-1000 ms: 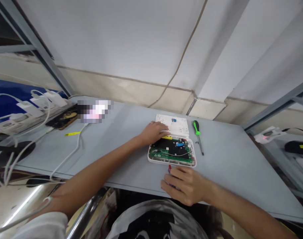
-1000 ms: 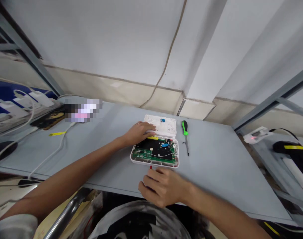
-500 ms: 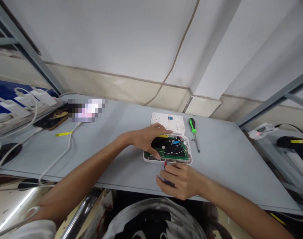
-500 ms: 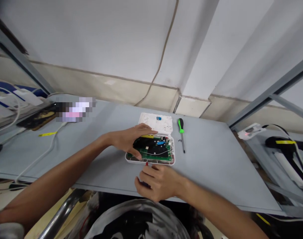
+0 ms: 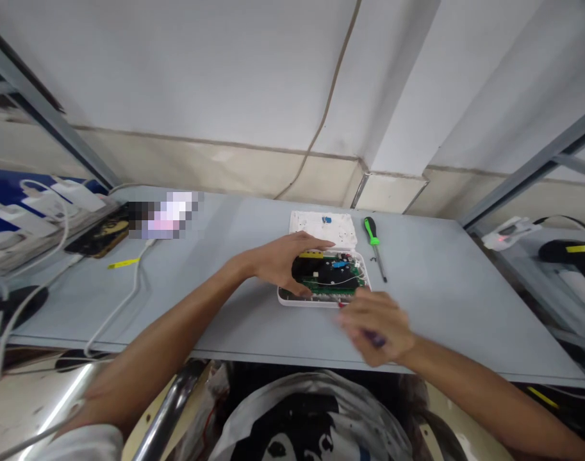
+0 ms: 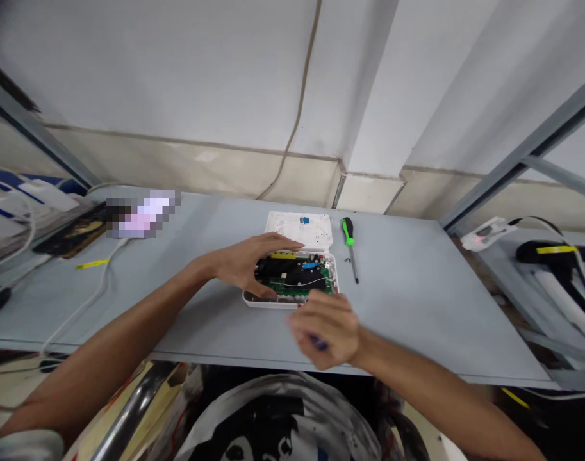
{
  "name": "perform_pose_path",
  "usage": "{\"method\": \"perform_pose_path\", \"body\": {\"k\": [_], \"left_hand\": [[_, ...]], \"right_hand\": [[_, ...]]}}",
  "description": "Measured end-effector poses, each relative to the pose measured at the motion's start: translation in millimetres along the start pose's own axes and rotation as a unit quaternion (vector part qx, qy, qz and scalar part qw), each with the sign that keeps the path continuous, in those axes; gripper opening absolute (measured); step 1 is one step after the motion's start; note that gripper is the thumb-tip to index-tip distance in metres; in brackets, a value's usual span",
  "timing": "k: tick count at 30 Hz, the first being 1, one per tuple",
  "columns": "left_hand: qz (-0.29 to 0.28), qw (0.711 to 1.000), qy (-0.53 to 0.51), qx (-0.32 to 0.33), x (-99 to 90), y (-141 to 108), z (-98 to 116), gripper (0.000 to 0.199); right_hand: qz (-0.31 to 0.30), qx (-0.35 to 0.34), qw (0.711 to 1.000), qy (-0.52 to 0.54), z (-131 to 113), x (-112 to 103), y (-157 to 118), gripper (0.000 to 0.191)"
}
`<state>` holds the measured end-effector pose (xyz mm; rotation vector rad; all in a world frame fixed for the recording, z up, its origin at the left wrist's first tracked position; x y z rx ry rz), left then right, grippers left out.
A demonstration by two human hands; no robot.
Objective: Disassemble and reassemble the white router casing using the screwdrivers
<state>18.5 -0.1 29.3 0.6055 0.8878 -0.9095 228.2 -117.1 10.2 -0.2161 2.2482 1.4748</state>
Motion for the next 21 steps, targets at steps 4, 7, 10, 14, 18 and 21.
{"method": "perform_pose_path", "body": {"k": [4,7,10,14,18,21], "left_hand": [[-0.011,1.0,0.004,-0.014,-3.3,-0.9,3.2,0.094],[-0.026,0.999,0.019,-0.022,-4.2,-1.6,3.9,0.088],[-0.033,0.999,0.02,-0.014,-4.8,-1.9,3.0,0.084],[-0.033,0.999,0.013,0.0,-6.2,-1.4,1.0,0.082],[-0.025,1.0,0.008,0.007,-6.3,-1.3,-0.6,0.082],[-0.019,1.0,-0.001,0.012,-5.4,-1.6,-1.5,0.08]], "right_hand": [[0.287,0.241,0.924,0.07,53.1,-35.9,4.4,0.012],[0.227,0.469,0.853,0.026,119.7,-76.2,-0.7,0.027],[0.111,0.567,0.813,-0.07,169.1,-109.8,-17.8,0.041],[-0.003,0.556,0.824,-0.113,188.4,-113.3,-34.6,0.034],[-0.04,0.475,0.854,-0.207,180.5,-101.0,-35.2,0.027],[-0.026,0.411,0.87,-0.272,170.4,-96.7,-32.1,0.021]]}}
Point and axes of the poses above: each hand's wrist, its own y-axis towards the middle knuckle, its own x-axis out of the palm, z = x × y, the point moved 2 cm from there along y, towards the middle knuckle, and after that the axes turned 2 degrees about x, right-handed, at the moved point
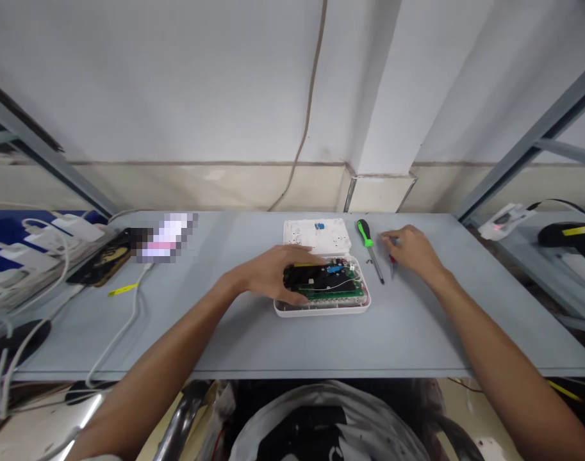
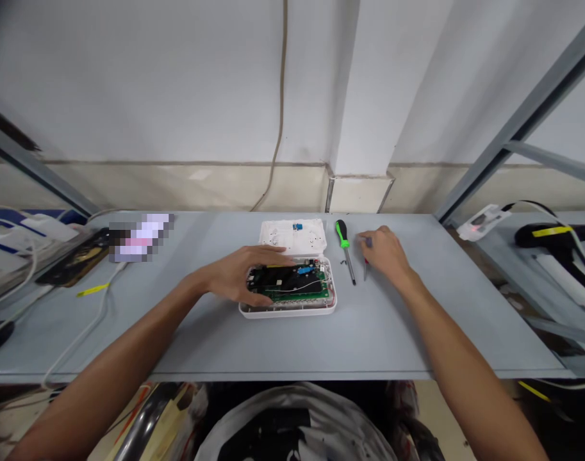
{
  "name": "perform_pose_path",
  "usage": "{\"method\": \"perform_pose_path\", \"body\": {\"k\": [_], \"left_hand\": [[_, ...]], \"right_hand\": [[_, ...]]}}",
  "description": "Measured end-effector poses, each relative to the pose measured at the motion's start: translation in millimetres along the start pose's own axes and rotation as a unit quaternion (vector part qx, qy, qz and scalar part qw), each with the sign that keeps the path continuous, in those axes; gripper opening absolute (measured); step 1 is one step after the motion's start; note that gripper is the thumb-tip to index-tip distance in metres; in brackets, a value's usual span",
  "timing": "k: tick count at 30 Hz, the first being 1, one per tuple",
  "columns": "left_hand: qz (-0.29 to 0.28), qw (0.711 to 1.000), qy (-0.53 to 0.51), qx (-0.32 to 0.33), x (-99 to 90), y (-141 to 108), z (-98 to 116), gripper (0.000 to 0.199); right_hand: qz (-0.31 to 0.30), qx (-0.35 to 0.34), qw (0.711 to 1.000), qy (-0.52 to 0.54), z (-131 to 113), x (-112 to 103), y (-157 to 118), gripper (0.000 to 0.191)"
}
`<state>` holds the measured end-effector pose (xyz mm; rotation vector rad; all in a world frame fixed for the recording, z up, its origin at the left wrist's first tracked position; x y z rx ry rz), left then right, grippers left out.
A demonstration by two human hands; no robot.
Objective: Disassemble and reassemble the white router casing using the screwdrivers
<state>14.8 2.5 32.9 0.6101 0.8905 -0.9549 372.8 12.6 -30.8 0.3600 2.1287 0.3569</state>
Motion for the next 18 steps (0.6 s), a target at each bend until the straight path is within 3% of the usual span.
{"method": "perform_pose_path", "body": {"k": [4,7,8,9,12,15,18], "left_hand": [[0.003,1.0,-0.002,0.0,0.5,-0.1,0.2,0.078],[0.005,1.0,-0.004,-0.001,0.0,0.4,1.2,0.078],[0.005,1.0,-0.005,0.002,-0.1,0.6,1.5,0.079],[0.007,1.0,-0.006,0.004,-0.1,0.9,1.8,0.079],[0.012,1.0,-0.001,0.011,0.6,1.9,3.0,0.081],[0.011,1.0,0.01,0.011,1.5,3.8,5.2,0.081],[0.007,1.0,0.018,0.012,1.5,5.5,8.2,0.078]], "right_hand": [[0.094,-0.076,0.993,-0.013,-26.9,-9.6,-10.4,0.02],[0.115,-0.189,0.975,0.029,-66.2,-12.2,-26.8,0.019],[0.105,-0.247,0.962,0.049,-81.2,-10.4,-34.5,0.016],[0.089,-0.354,0.927,0.085,-96.9,-7.6,-44.2,0.019],[0.035,-0.474,0.876,0.085,-126.8,6.0,-66.2,0.022],[-0.02,-0.51,0.857,0.072,-133.9,15.4,-73.9,0.028],[-0.052,-0.501,0.86,0.078,-129.0,15.6,-71.0,0.037]]}}
Point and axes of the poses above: each hand's wrist, its own y-axis towards the middle knuckle, its own x-axis out of the palm, z = x × y, the point moved 2 cm from there along y, towards the middle knuckle, and after that the axes turned 2 degrees about x, right-handed, at the moved point
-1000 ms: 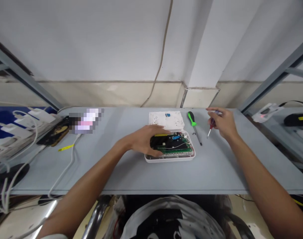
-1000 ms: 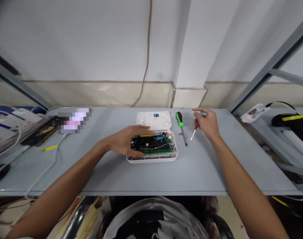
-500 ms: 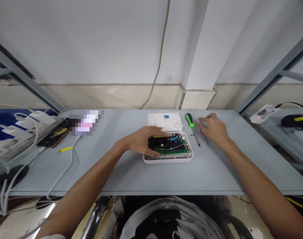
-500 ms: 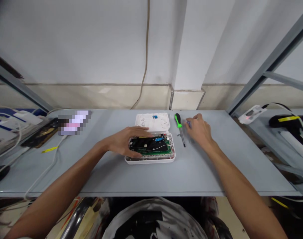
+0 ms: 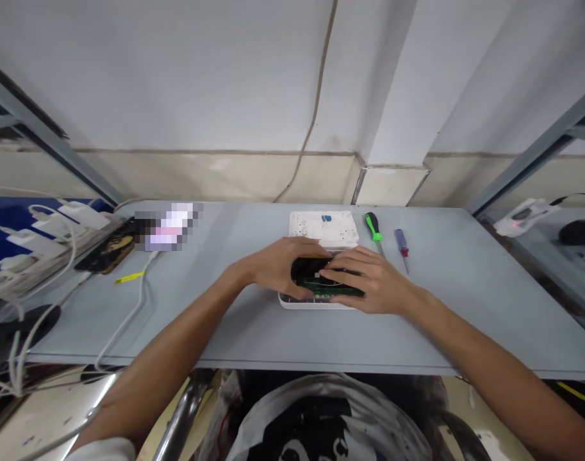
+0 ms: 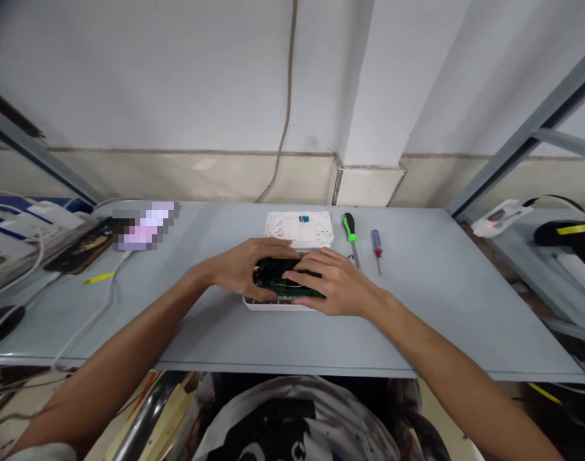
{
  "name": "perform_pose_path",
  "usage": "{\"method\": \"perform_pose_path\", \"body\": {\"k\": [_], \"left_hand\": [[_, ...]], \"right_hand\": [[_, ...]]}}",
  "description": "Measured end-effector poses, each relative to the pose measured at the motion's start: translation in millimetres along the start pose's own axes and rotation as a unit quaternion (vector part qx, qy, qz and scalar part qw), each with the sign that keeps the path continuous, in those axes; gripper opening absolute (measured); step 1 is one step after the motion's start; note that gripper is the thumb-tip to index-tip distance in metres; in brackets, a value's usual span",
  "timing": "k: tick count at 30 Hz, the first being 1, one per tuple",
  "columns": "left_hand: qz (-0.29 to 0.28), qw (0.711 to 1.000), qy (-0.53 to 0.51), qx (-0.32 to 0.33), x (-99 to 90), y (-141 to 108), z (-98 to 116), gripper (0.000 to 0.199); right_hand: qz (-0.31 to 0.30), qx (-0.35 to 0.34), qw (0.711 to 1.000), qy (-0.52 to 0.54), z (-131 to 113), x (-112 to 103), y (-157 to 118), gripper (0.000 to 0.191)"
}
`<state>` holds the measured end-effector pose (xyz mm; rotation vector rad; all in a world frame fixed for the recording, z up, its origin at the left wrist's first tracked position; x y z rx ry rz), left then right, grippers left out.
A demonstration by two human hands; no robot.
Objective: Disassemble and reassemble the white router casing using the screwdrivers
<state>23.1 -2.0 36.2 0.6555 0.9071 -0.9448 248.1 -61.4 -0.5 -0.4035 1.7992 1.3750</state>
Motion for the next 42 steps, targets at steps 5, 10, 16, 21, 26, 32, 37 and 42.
{"method": "perform_pose_path", "body": {"k": [5,10,16,21,26,32,37,42], "left_hand": [[0.01,1.0,0.003,-0.007,-0.9,-0.9,-1.7,0.078],[0.022,0.998,-0.053,-0.04,1.0,-2.7,-12.6,0.053],[0.032,0.987,-0.12,-0.106,1.9,-4.4,-14.4,0.061],[0.047,0.974,-0.184,-0.122,-1.6,-9.1,-15.2,0.07],[0.076,0.967,-0.216,-0.113,-5.1,-9.8,-25.7,0.079],[0.095,0.955,-0.276,-0.05,-8.0,-0.5,-23.9,0.081],[0.149,0.949,-0.277,-0.027,2.3,9.9,-20.0,0.043],[0.184,0.965,-0.18,-0.041,12.7,10.5,-25.9,0.035]], "right_hand": [[-0.025,-0.007,1.0,-0.004,1.2,-3.6,0.9,0.041],[-0.006,-0.097,0.991,-0.091,-13.6,-3.9,-1.7,0.027],[0.03,-0.091,0.991,-0.094,-18.7,-5.5,-14.4,0.041],[0.132,-0.05,0.989,-0.047,-11.5,-6.0,-12.9,0.053],[0.272,0.054,0.961,0.014,-5.4,-5.5,-6.2,0.052],[0.348,0.315,0.883,0.021,4.3,-2.8,-14.4,0.023],[0.373,0.359,0.853,0.073,12.4,0.8,-21.9,0.023],[0.37,0.424,0.81,0.169,21.9,5.4,-22.4,0.031]]}}
Point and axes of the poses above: each hand's wrist, its own y-axis towards the middle knuckle, its own x-axis out of the palm, z = x × y, the point moved 2 cm from there along y, towards the middle knuckle, and after that the axes turned 2 degrees about x, right-handed, at the moved point
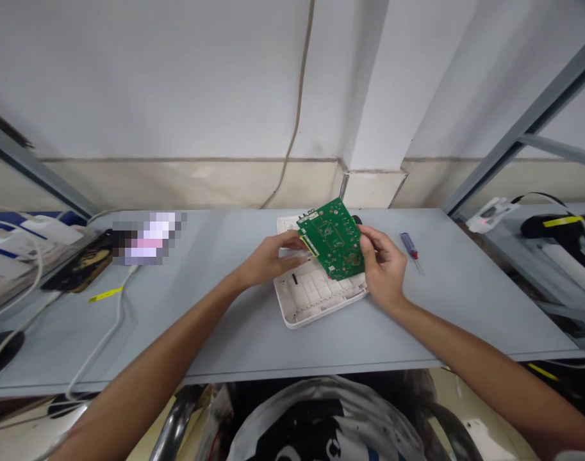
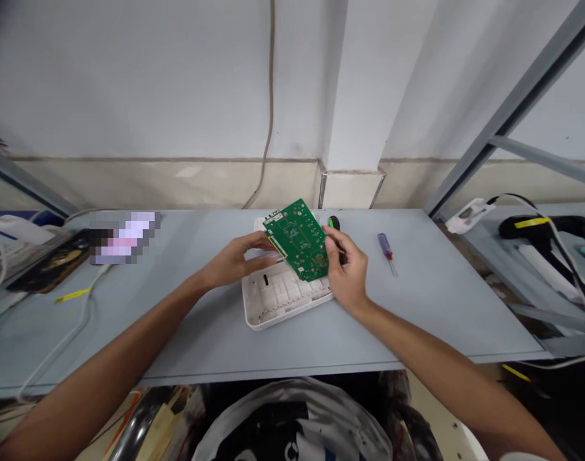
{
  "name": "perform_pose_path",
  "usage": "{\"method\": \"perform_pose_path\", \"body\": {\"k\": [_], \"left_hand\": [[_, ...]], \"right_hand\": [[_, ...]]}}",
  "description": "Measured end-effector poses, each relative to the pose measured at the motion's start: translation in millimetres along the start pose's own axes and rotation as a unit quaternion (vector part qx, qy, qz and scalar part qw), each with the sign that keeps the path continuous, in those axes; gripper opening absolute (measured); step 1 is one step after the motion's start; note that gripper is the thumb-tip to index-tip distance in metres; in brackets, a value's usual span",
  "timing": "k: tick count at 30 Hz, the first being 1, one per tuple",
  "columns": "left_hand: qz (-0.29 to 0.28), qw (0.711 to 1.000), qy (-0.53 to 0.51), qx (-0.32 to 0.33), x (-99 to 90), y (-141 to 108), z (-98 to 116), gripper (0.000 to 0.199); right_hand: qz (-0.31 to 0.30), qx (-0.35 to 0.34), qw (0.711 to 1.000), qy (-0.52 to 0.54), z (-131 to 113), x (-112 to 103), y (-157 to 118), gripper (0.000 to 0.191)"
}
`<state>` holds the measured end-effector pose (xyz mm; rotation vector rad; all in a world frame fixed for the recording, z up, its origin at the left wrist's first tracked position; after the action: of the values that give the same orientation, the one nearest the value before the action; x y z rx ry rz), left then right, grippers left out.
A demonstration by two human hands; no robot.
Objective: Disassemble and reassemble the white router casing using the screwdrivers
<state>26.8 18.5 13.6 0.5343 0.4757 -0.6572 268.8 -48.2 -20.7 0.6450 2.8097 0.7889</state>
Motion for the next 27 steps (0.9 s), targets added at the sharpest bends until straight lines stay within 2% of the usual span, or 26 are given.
{"method": "perform_pose_path", "body": {"k": [4,8,11,15,21,27], "left_hand": [[0.017,0.991,0.131,0.02,-2.9,-2.5,-7.8,0.033],[-0.014,0.983,0.173,0.054,-3.3,-2.6,-12.5,0.033],[-0.029,0.977,0.206,0.044,-3.6,-3.1,-13.9,0.036],[-0.045,0.962,0.268,0.032,-4.5,-5.2,-14.1,0.035],[-0.053,0.944,0.321,0.057,-3.9,-5.5,-19.8,0.031],[-0.034,0.96,0.273,0.047,-10.2,-2.5,-31.9,0.029]], "right_hand": [[-0.015,0.088,0.995,0.038,10.5,1.1,4.7,0.041],[-0.011,0.168,0.982,0.09,23.5,0.2,7.1,0.048],[0.007,0.216,0.969,0.123,29.2,-0.4,6.6,0.047],[-0.022,0.239,0.958,0.155,31.6,-1.8,5.4,0.046],[-0.09,0.234,0.954,0.166,31.3,-4.5,-0.2,0.041],[-0.051,0.277,0.942,0.183,25.9,2.4,-4.4,0.036]]}}
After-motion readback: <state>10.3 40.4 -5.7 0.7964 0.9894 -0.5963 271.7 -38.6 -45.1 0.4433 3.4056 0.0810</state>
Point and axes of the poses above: each hand's wrist, its own y-axis towards the middle knuckle, its own x-axis out of the palm, z = x × y, the point moved 2 cm from there along y, towards the middle knuckle, and after that the axes turned 2 degrees about x, right-handed, at the moved point
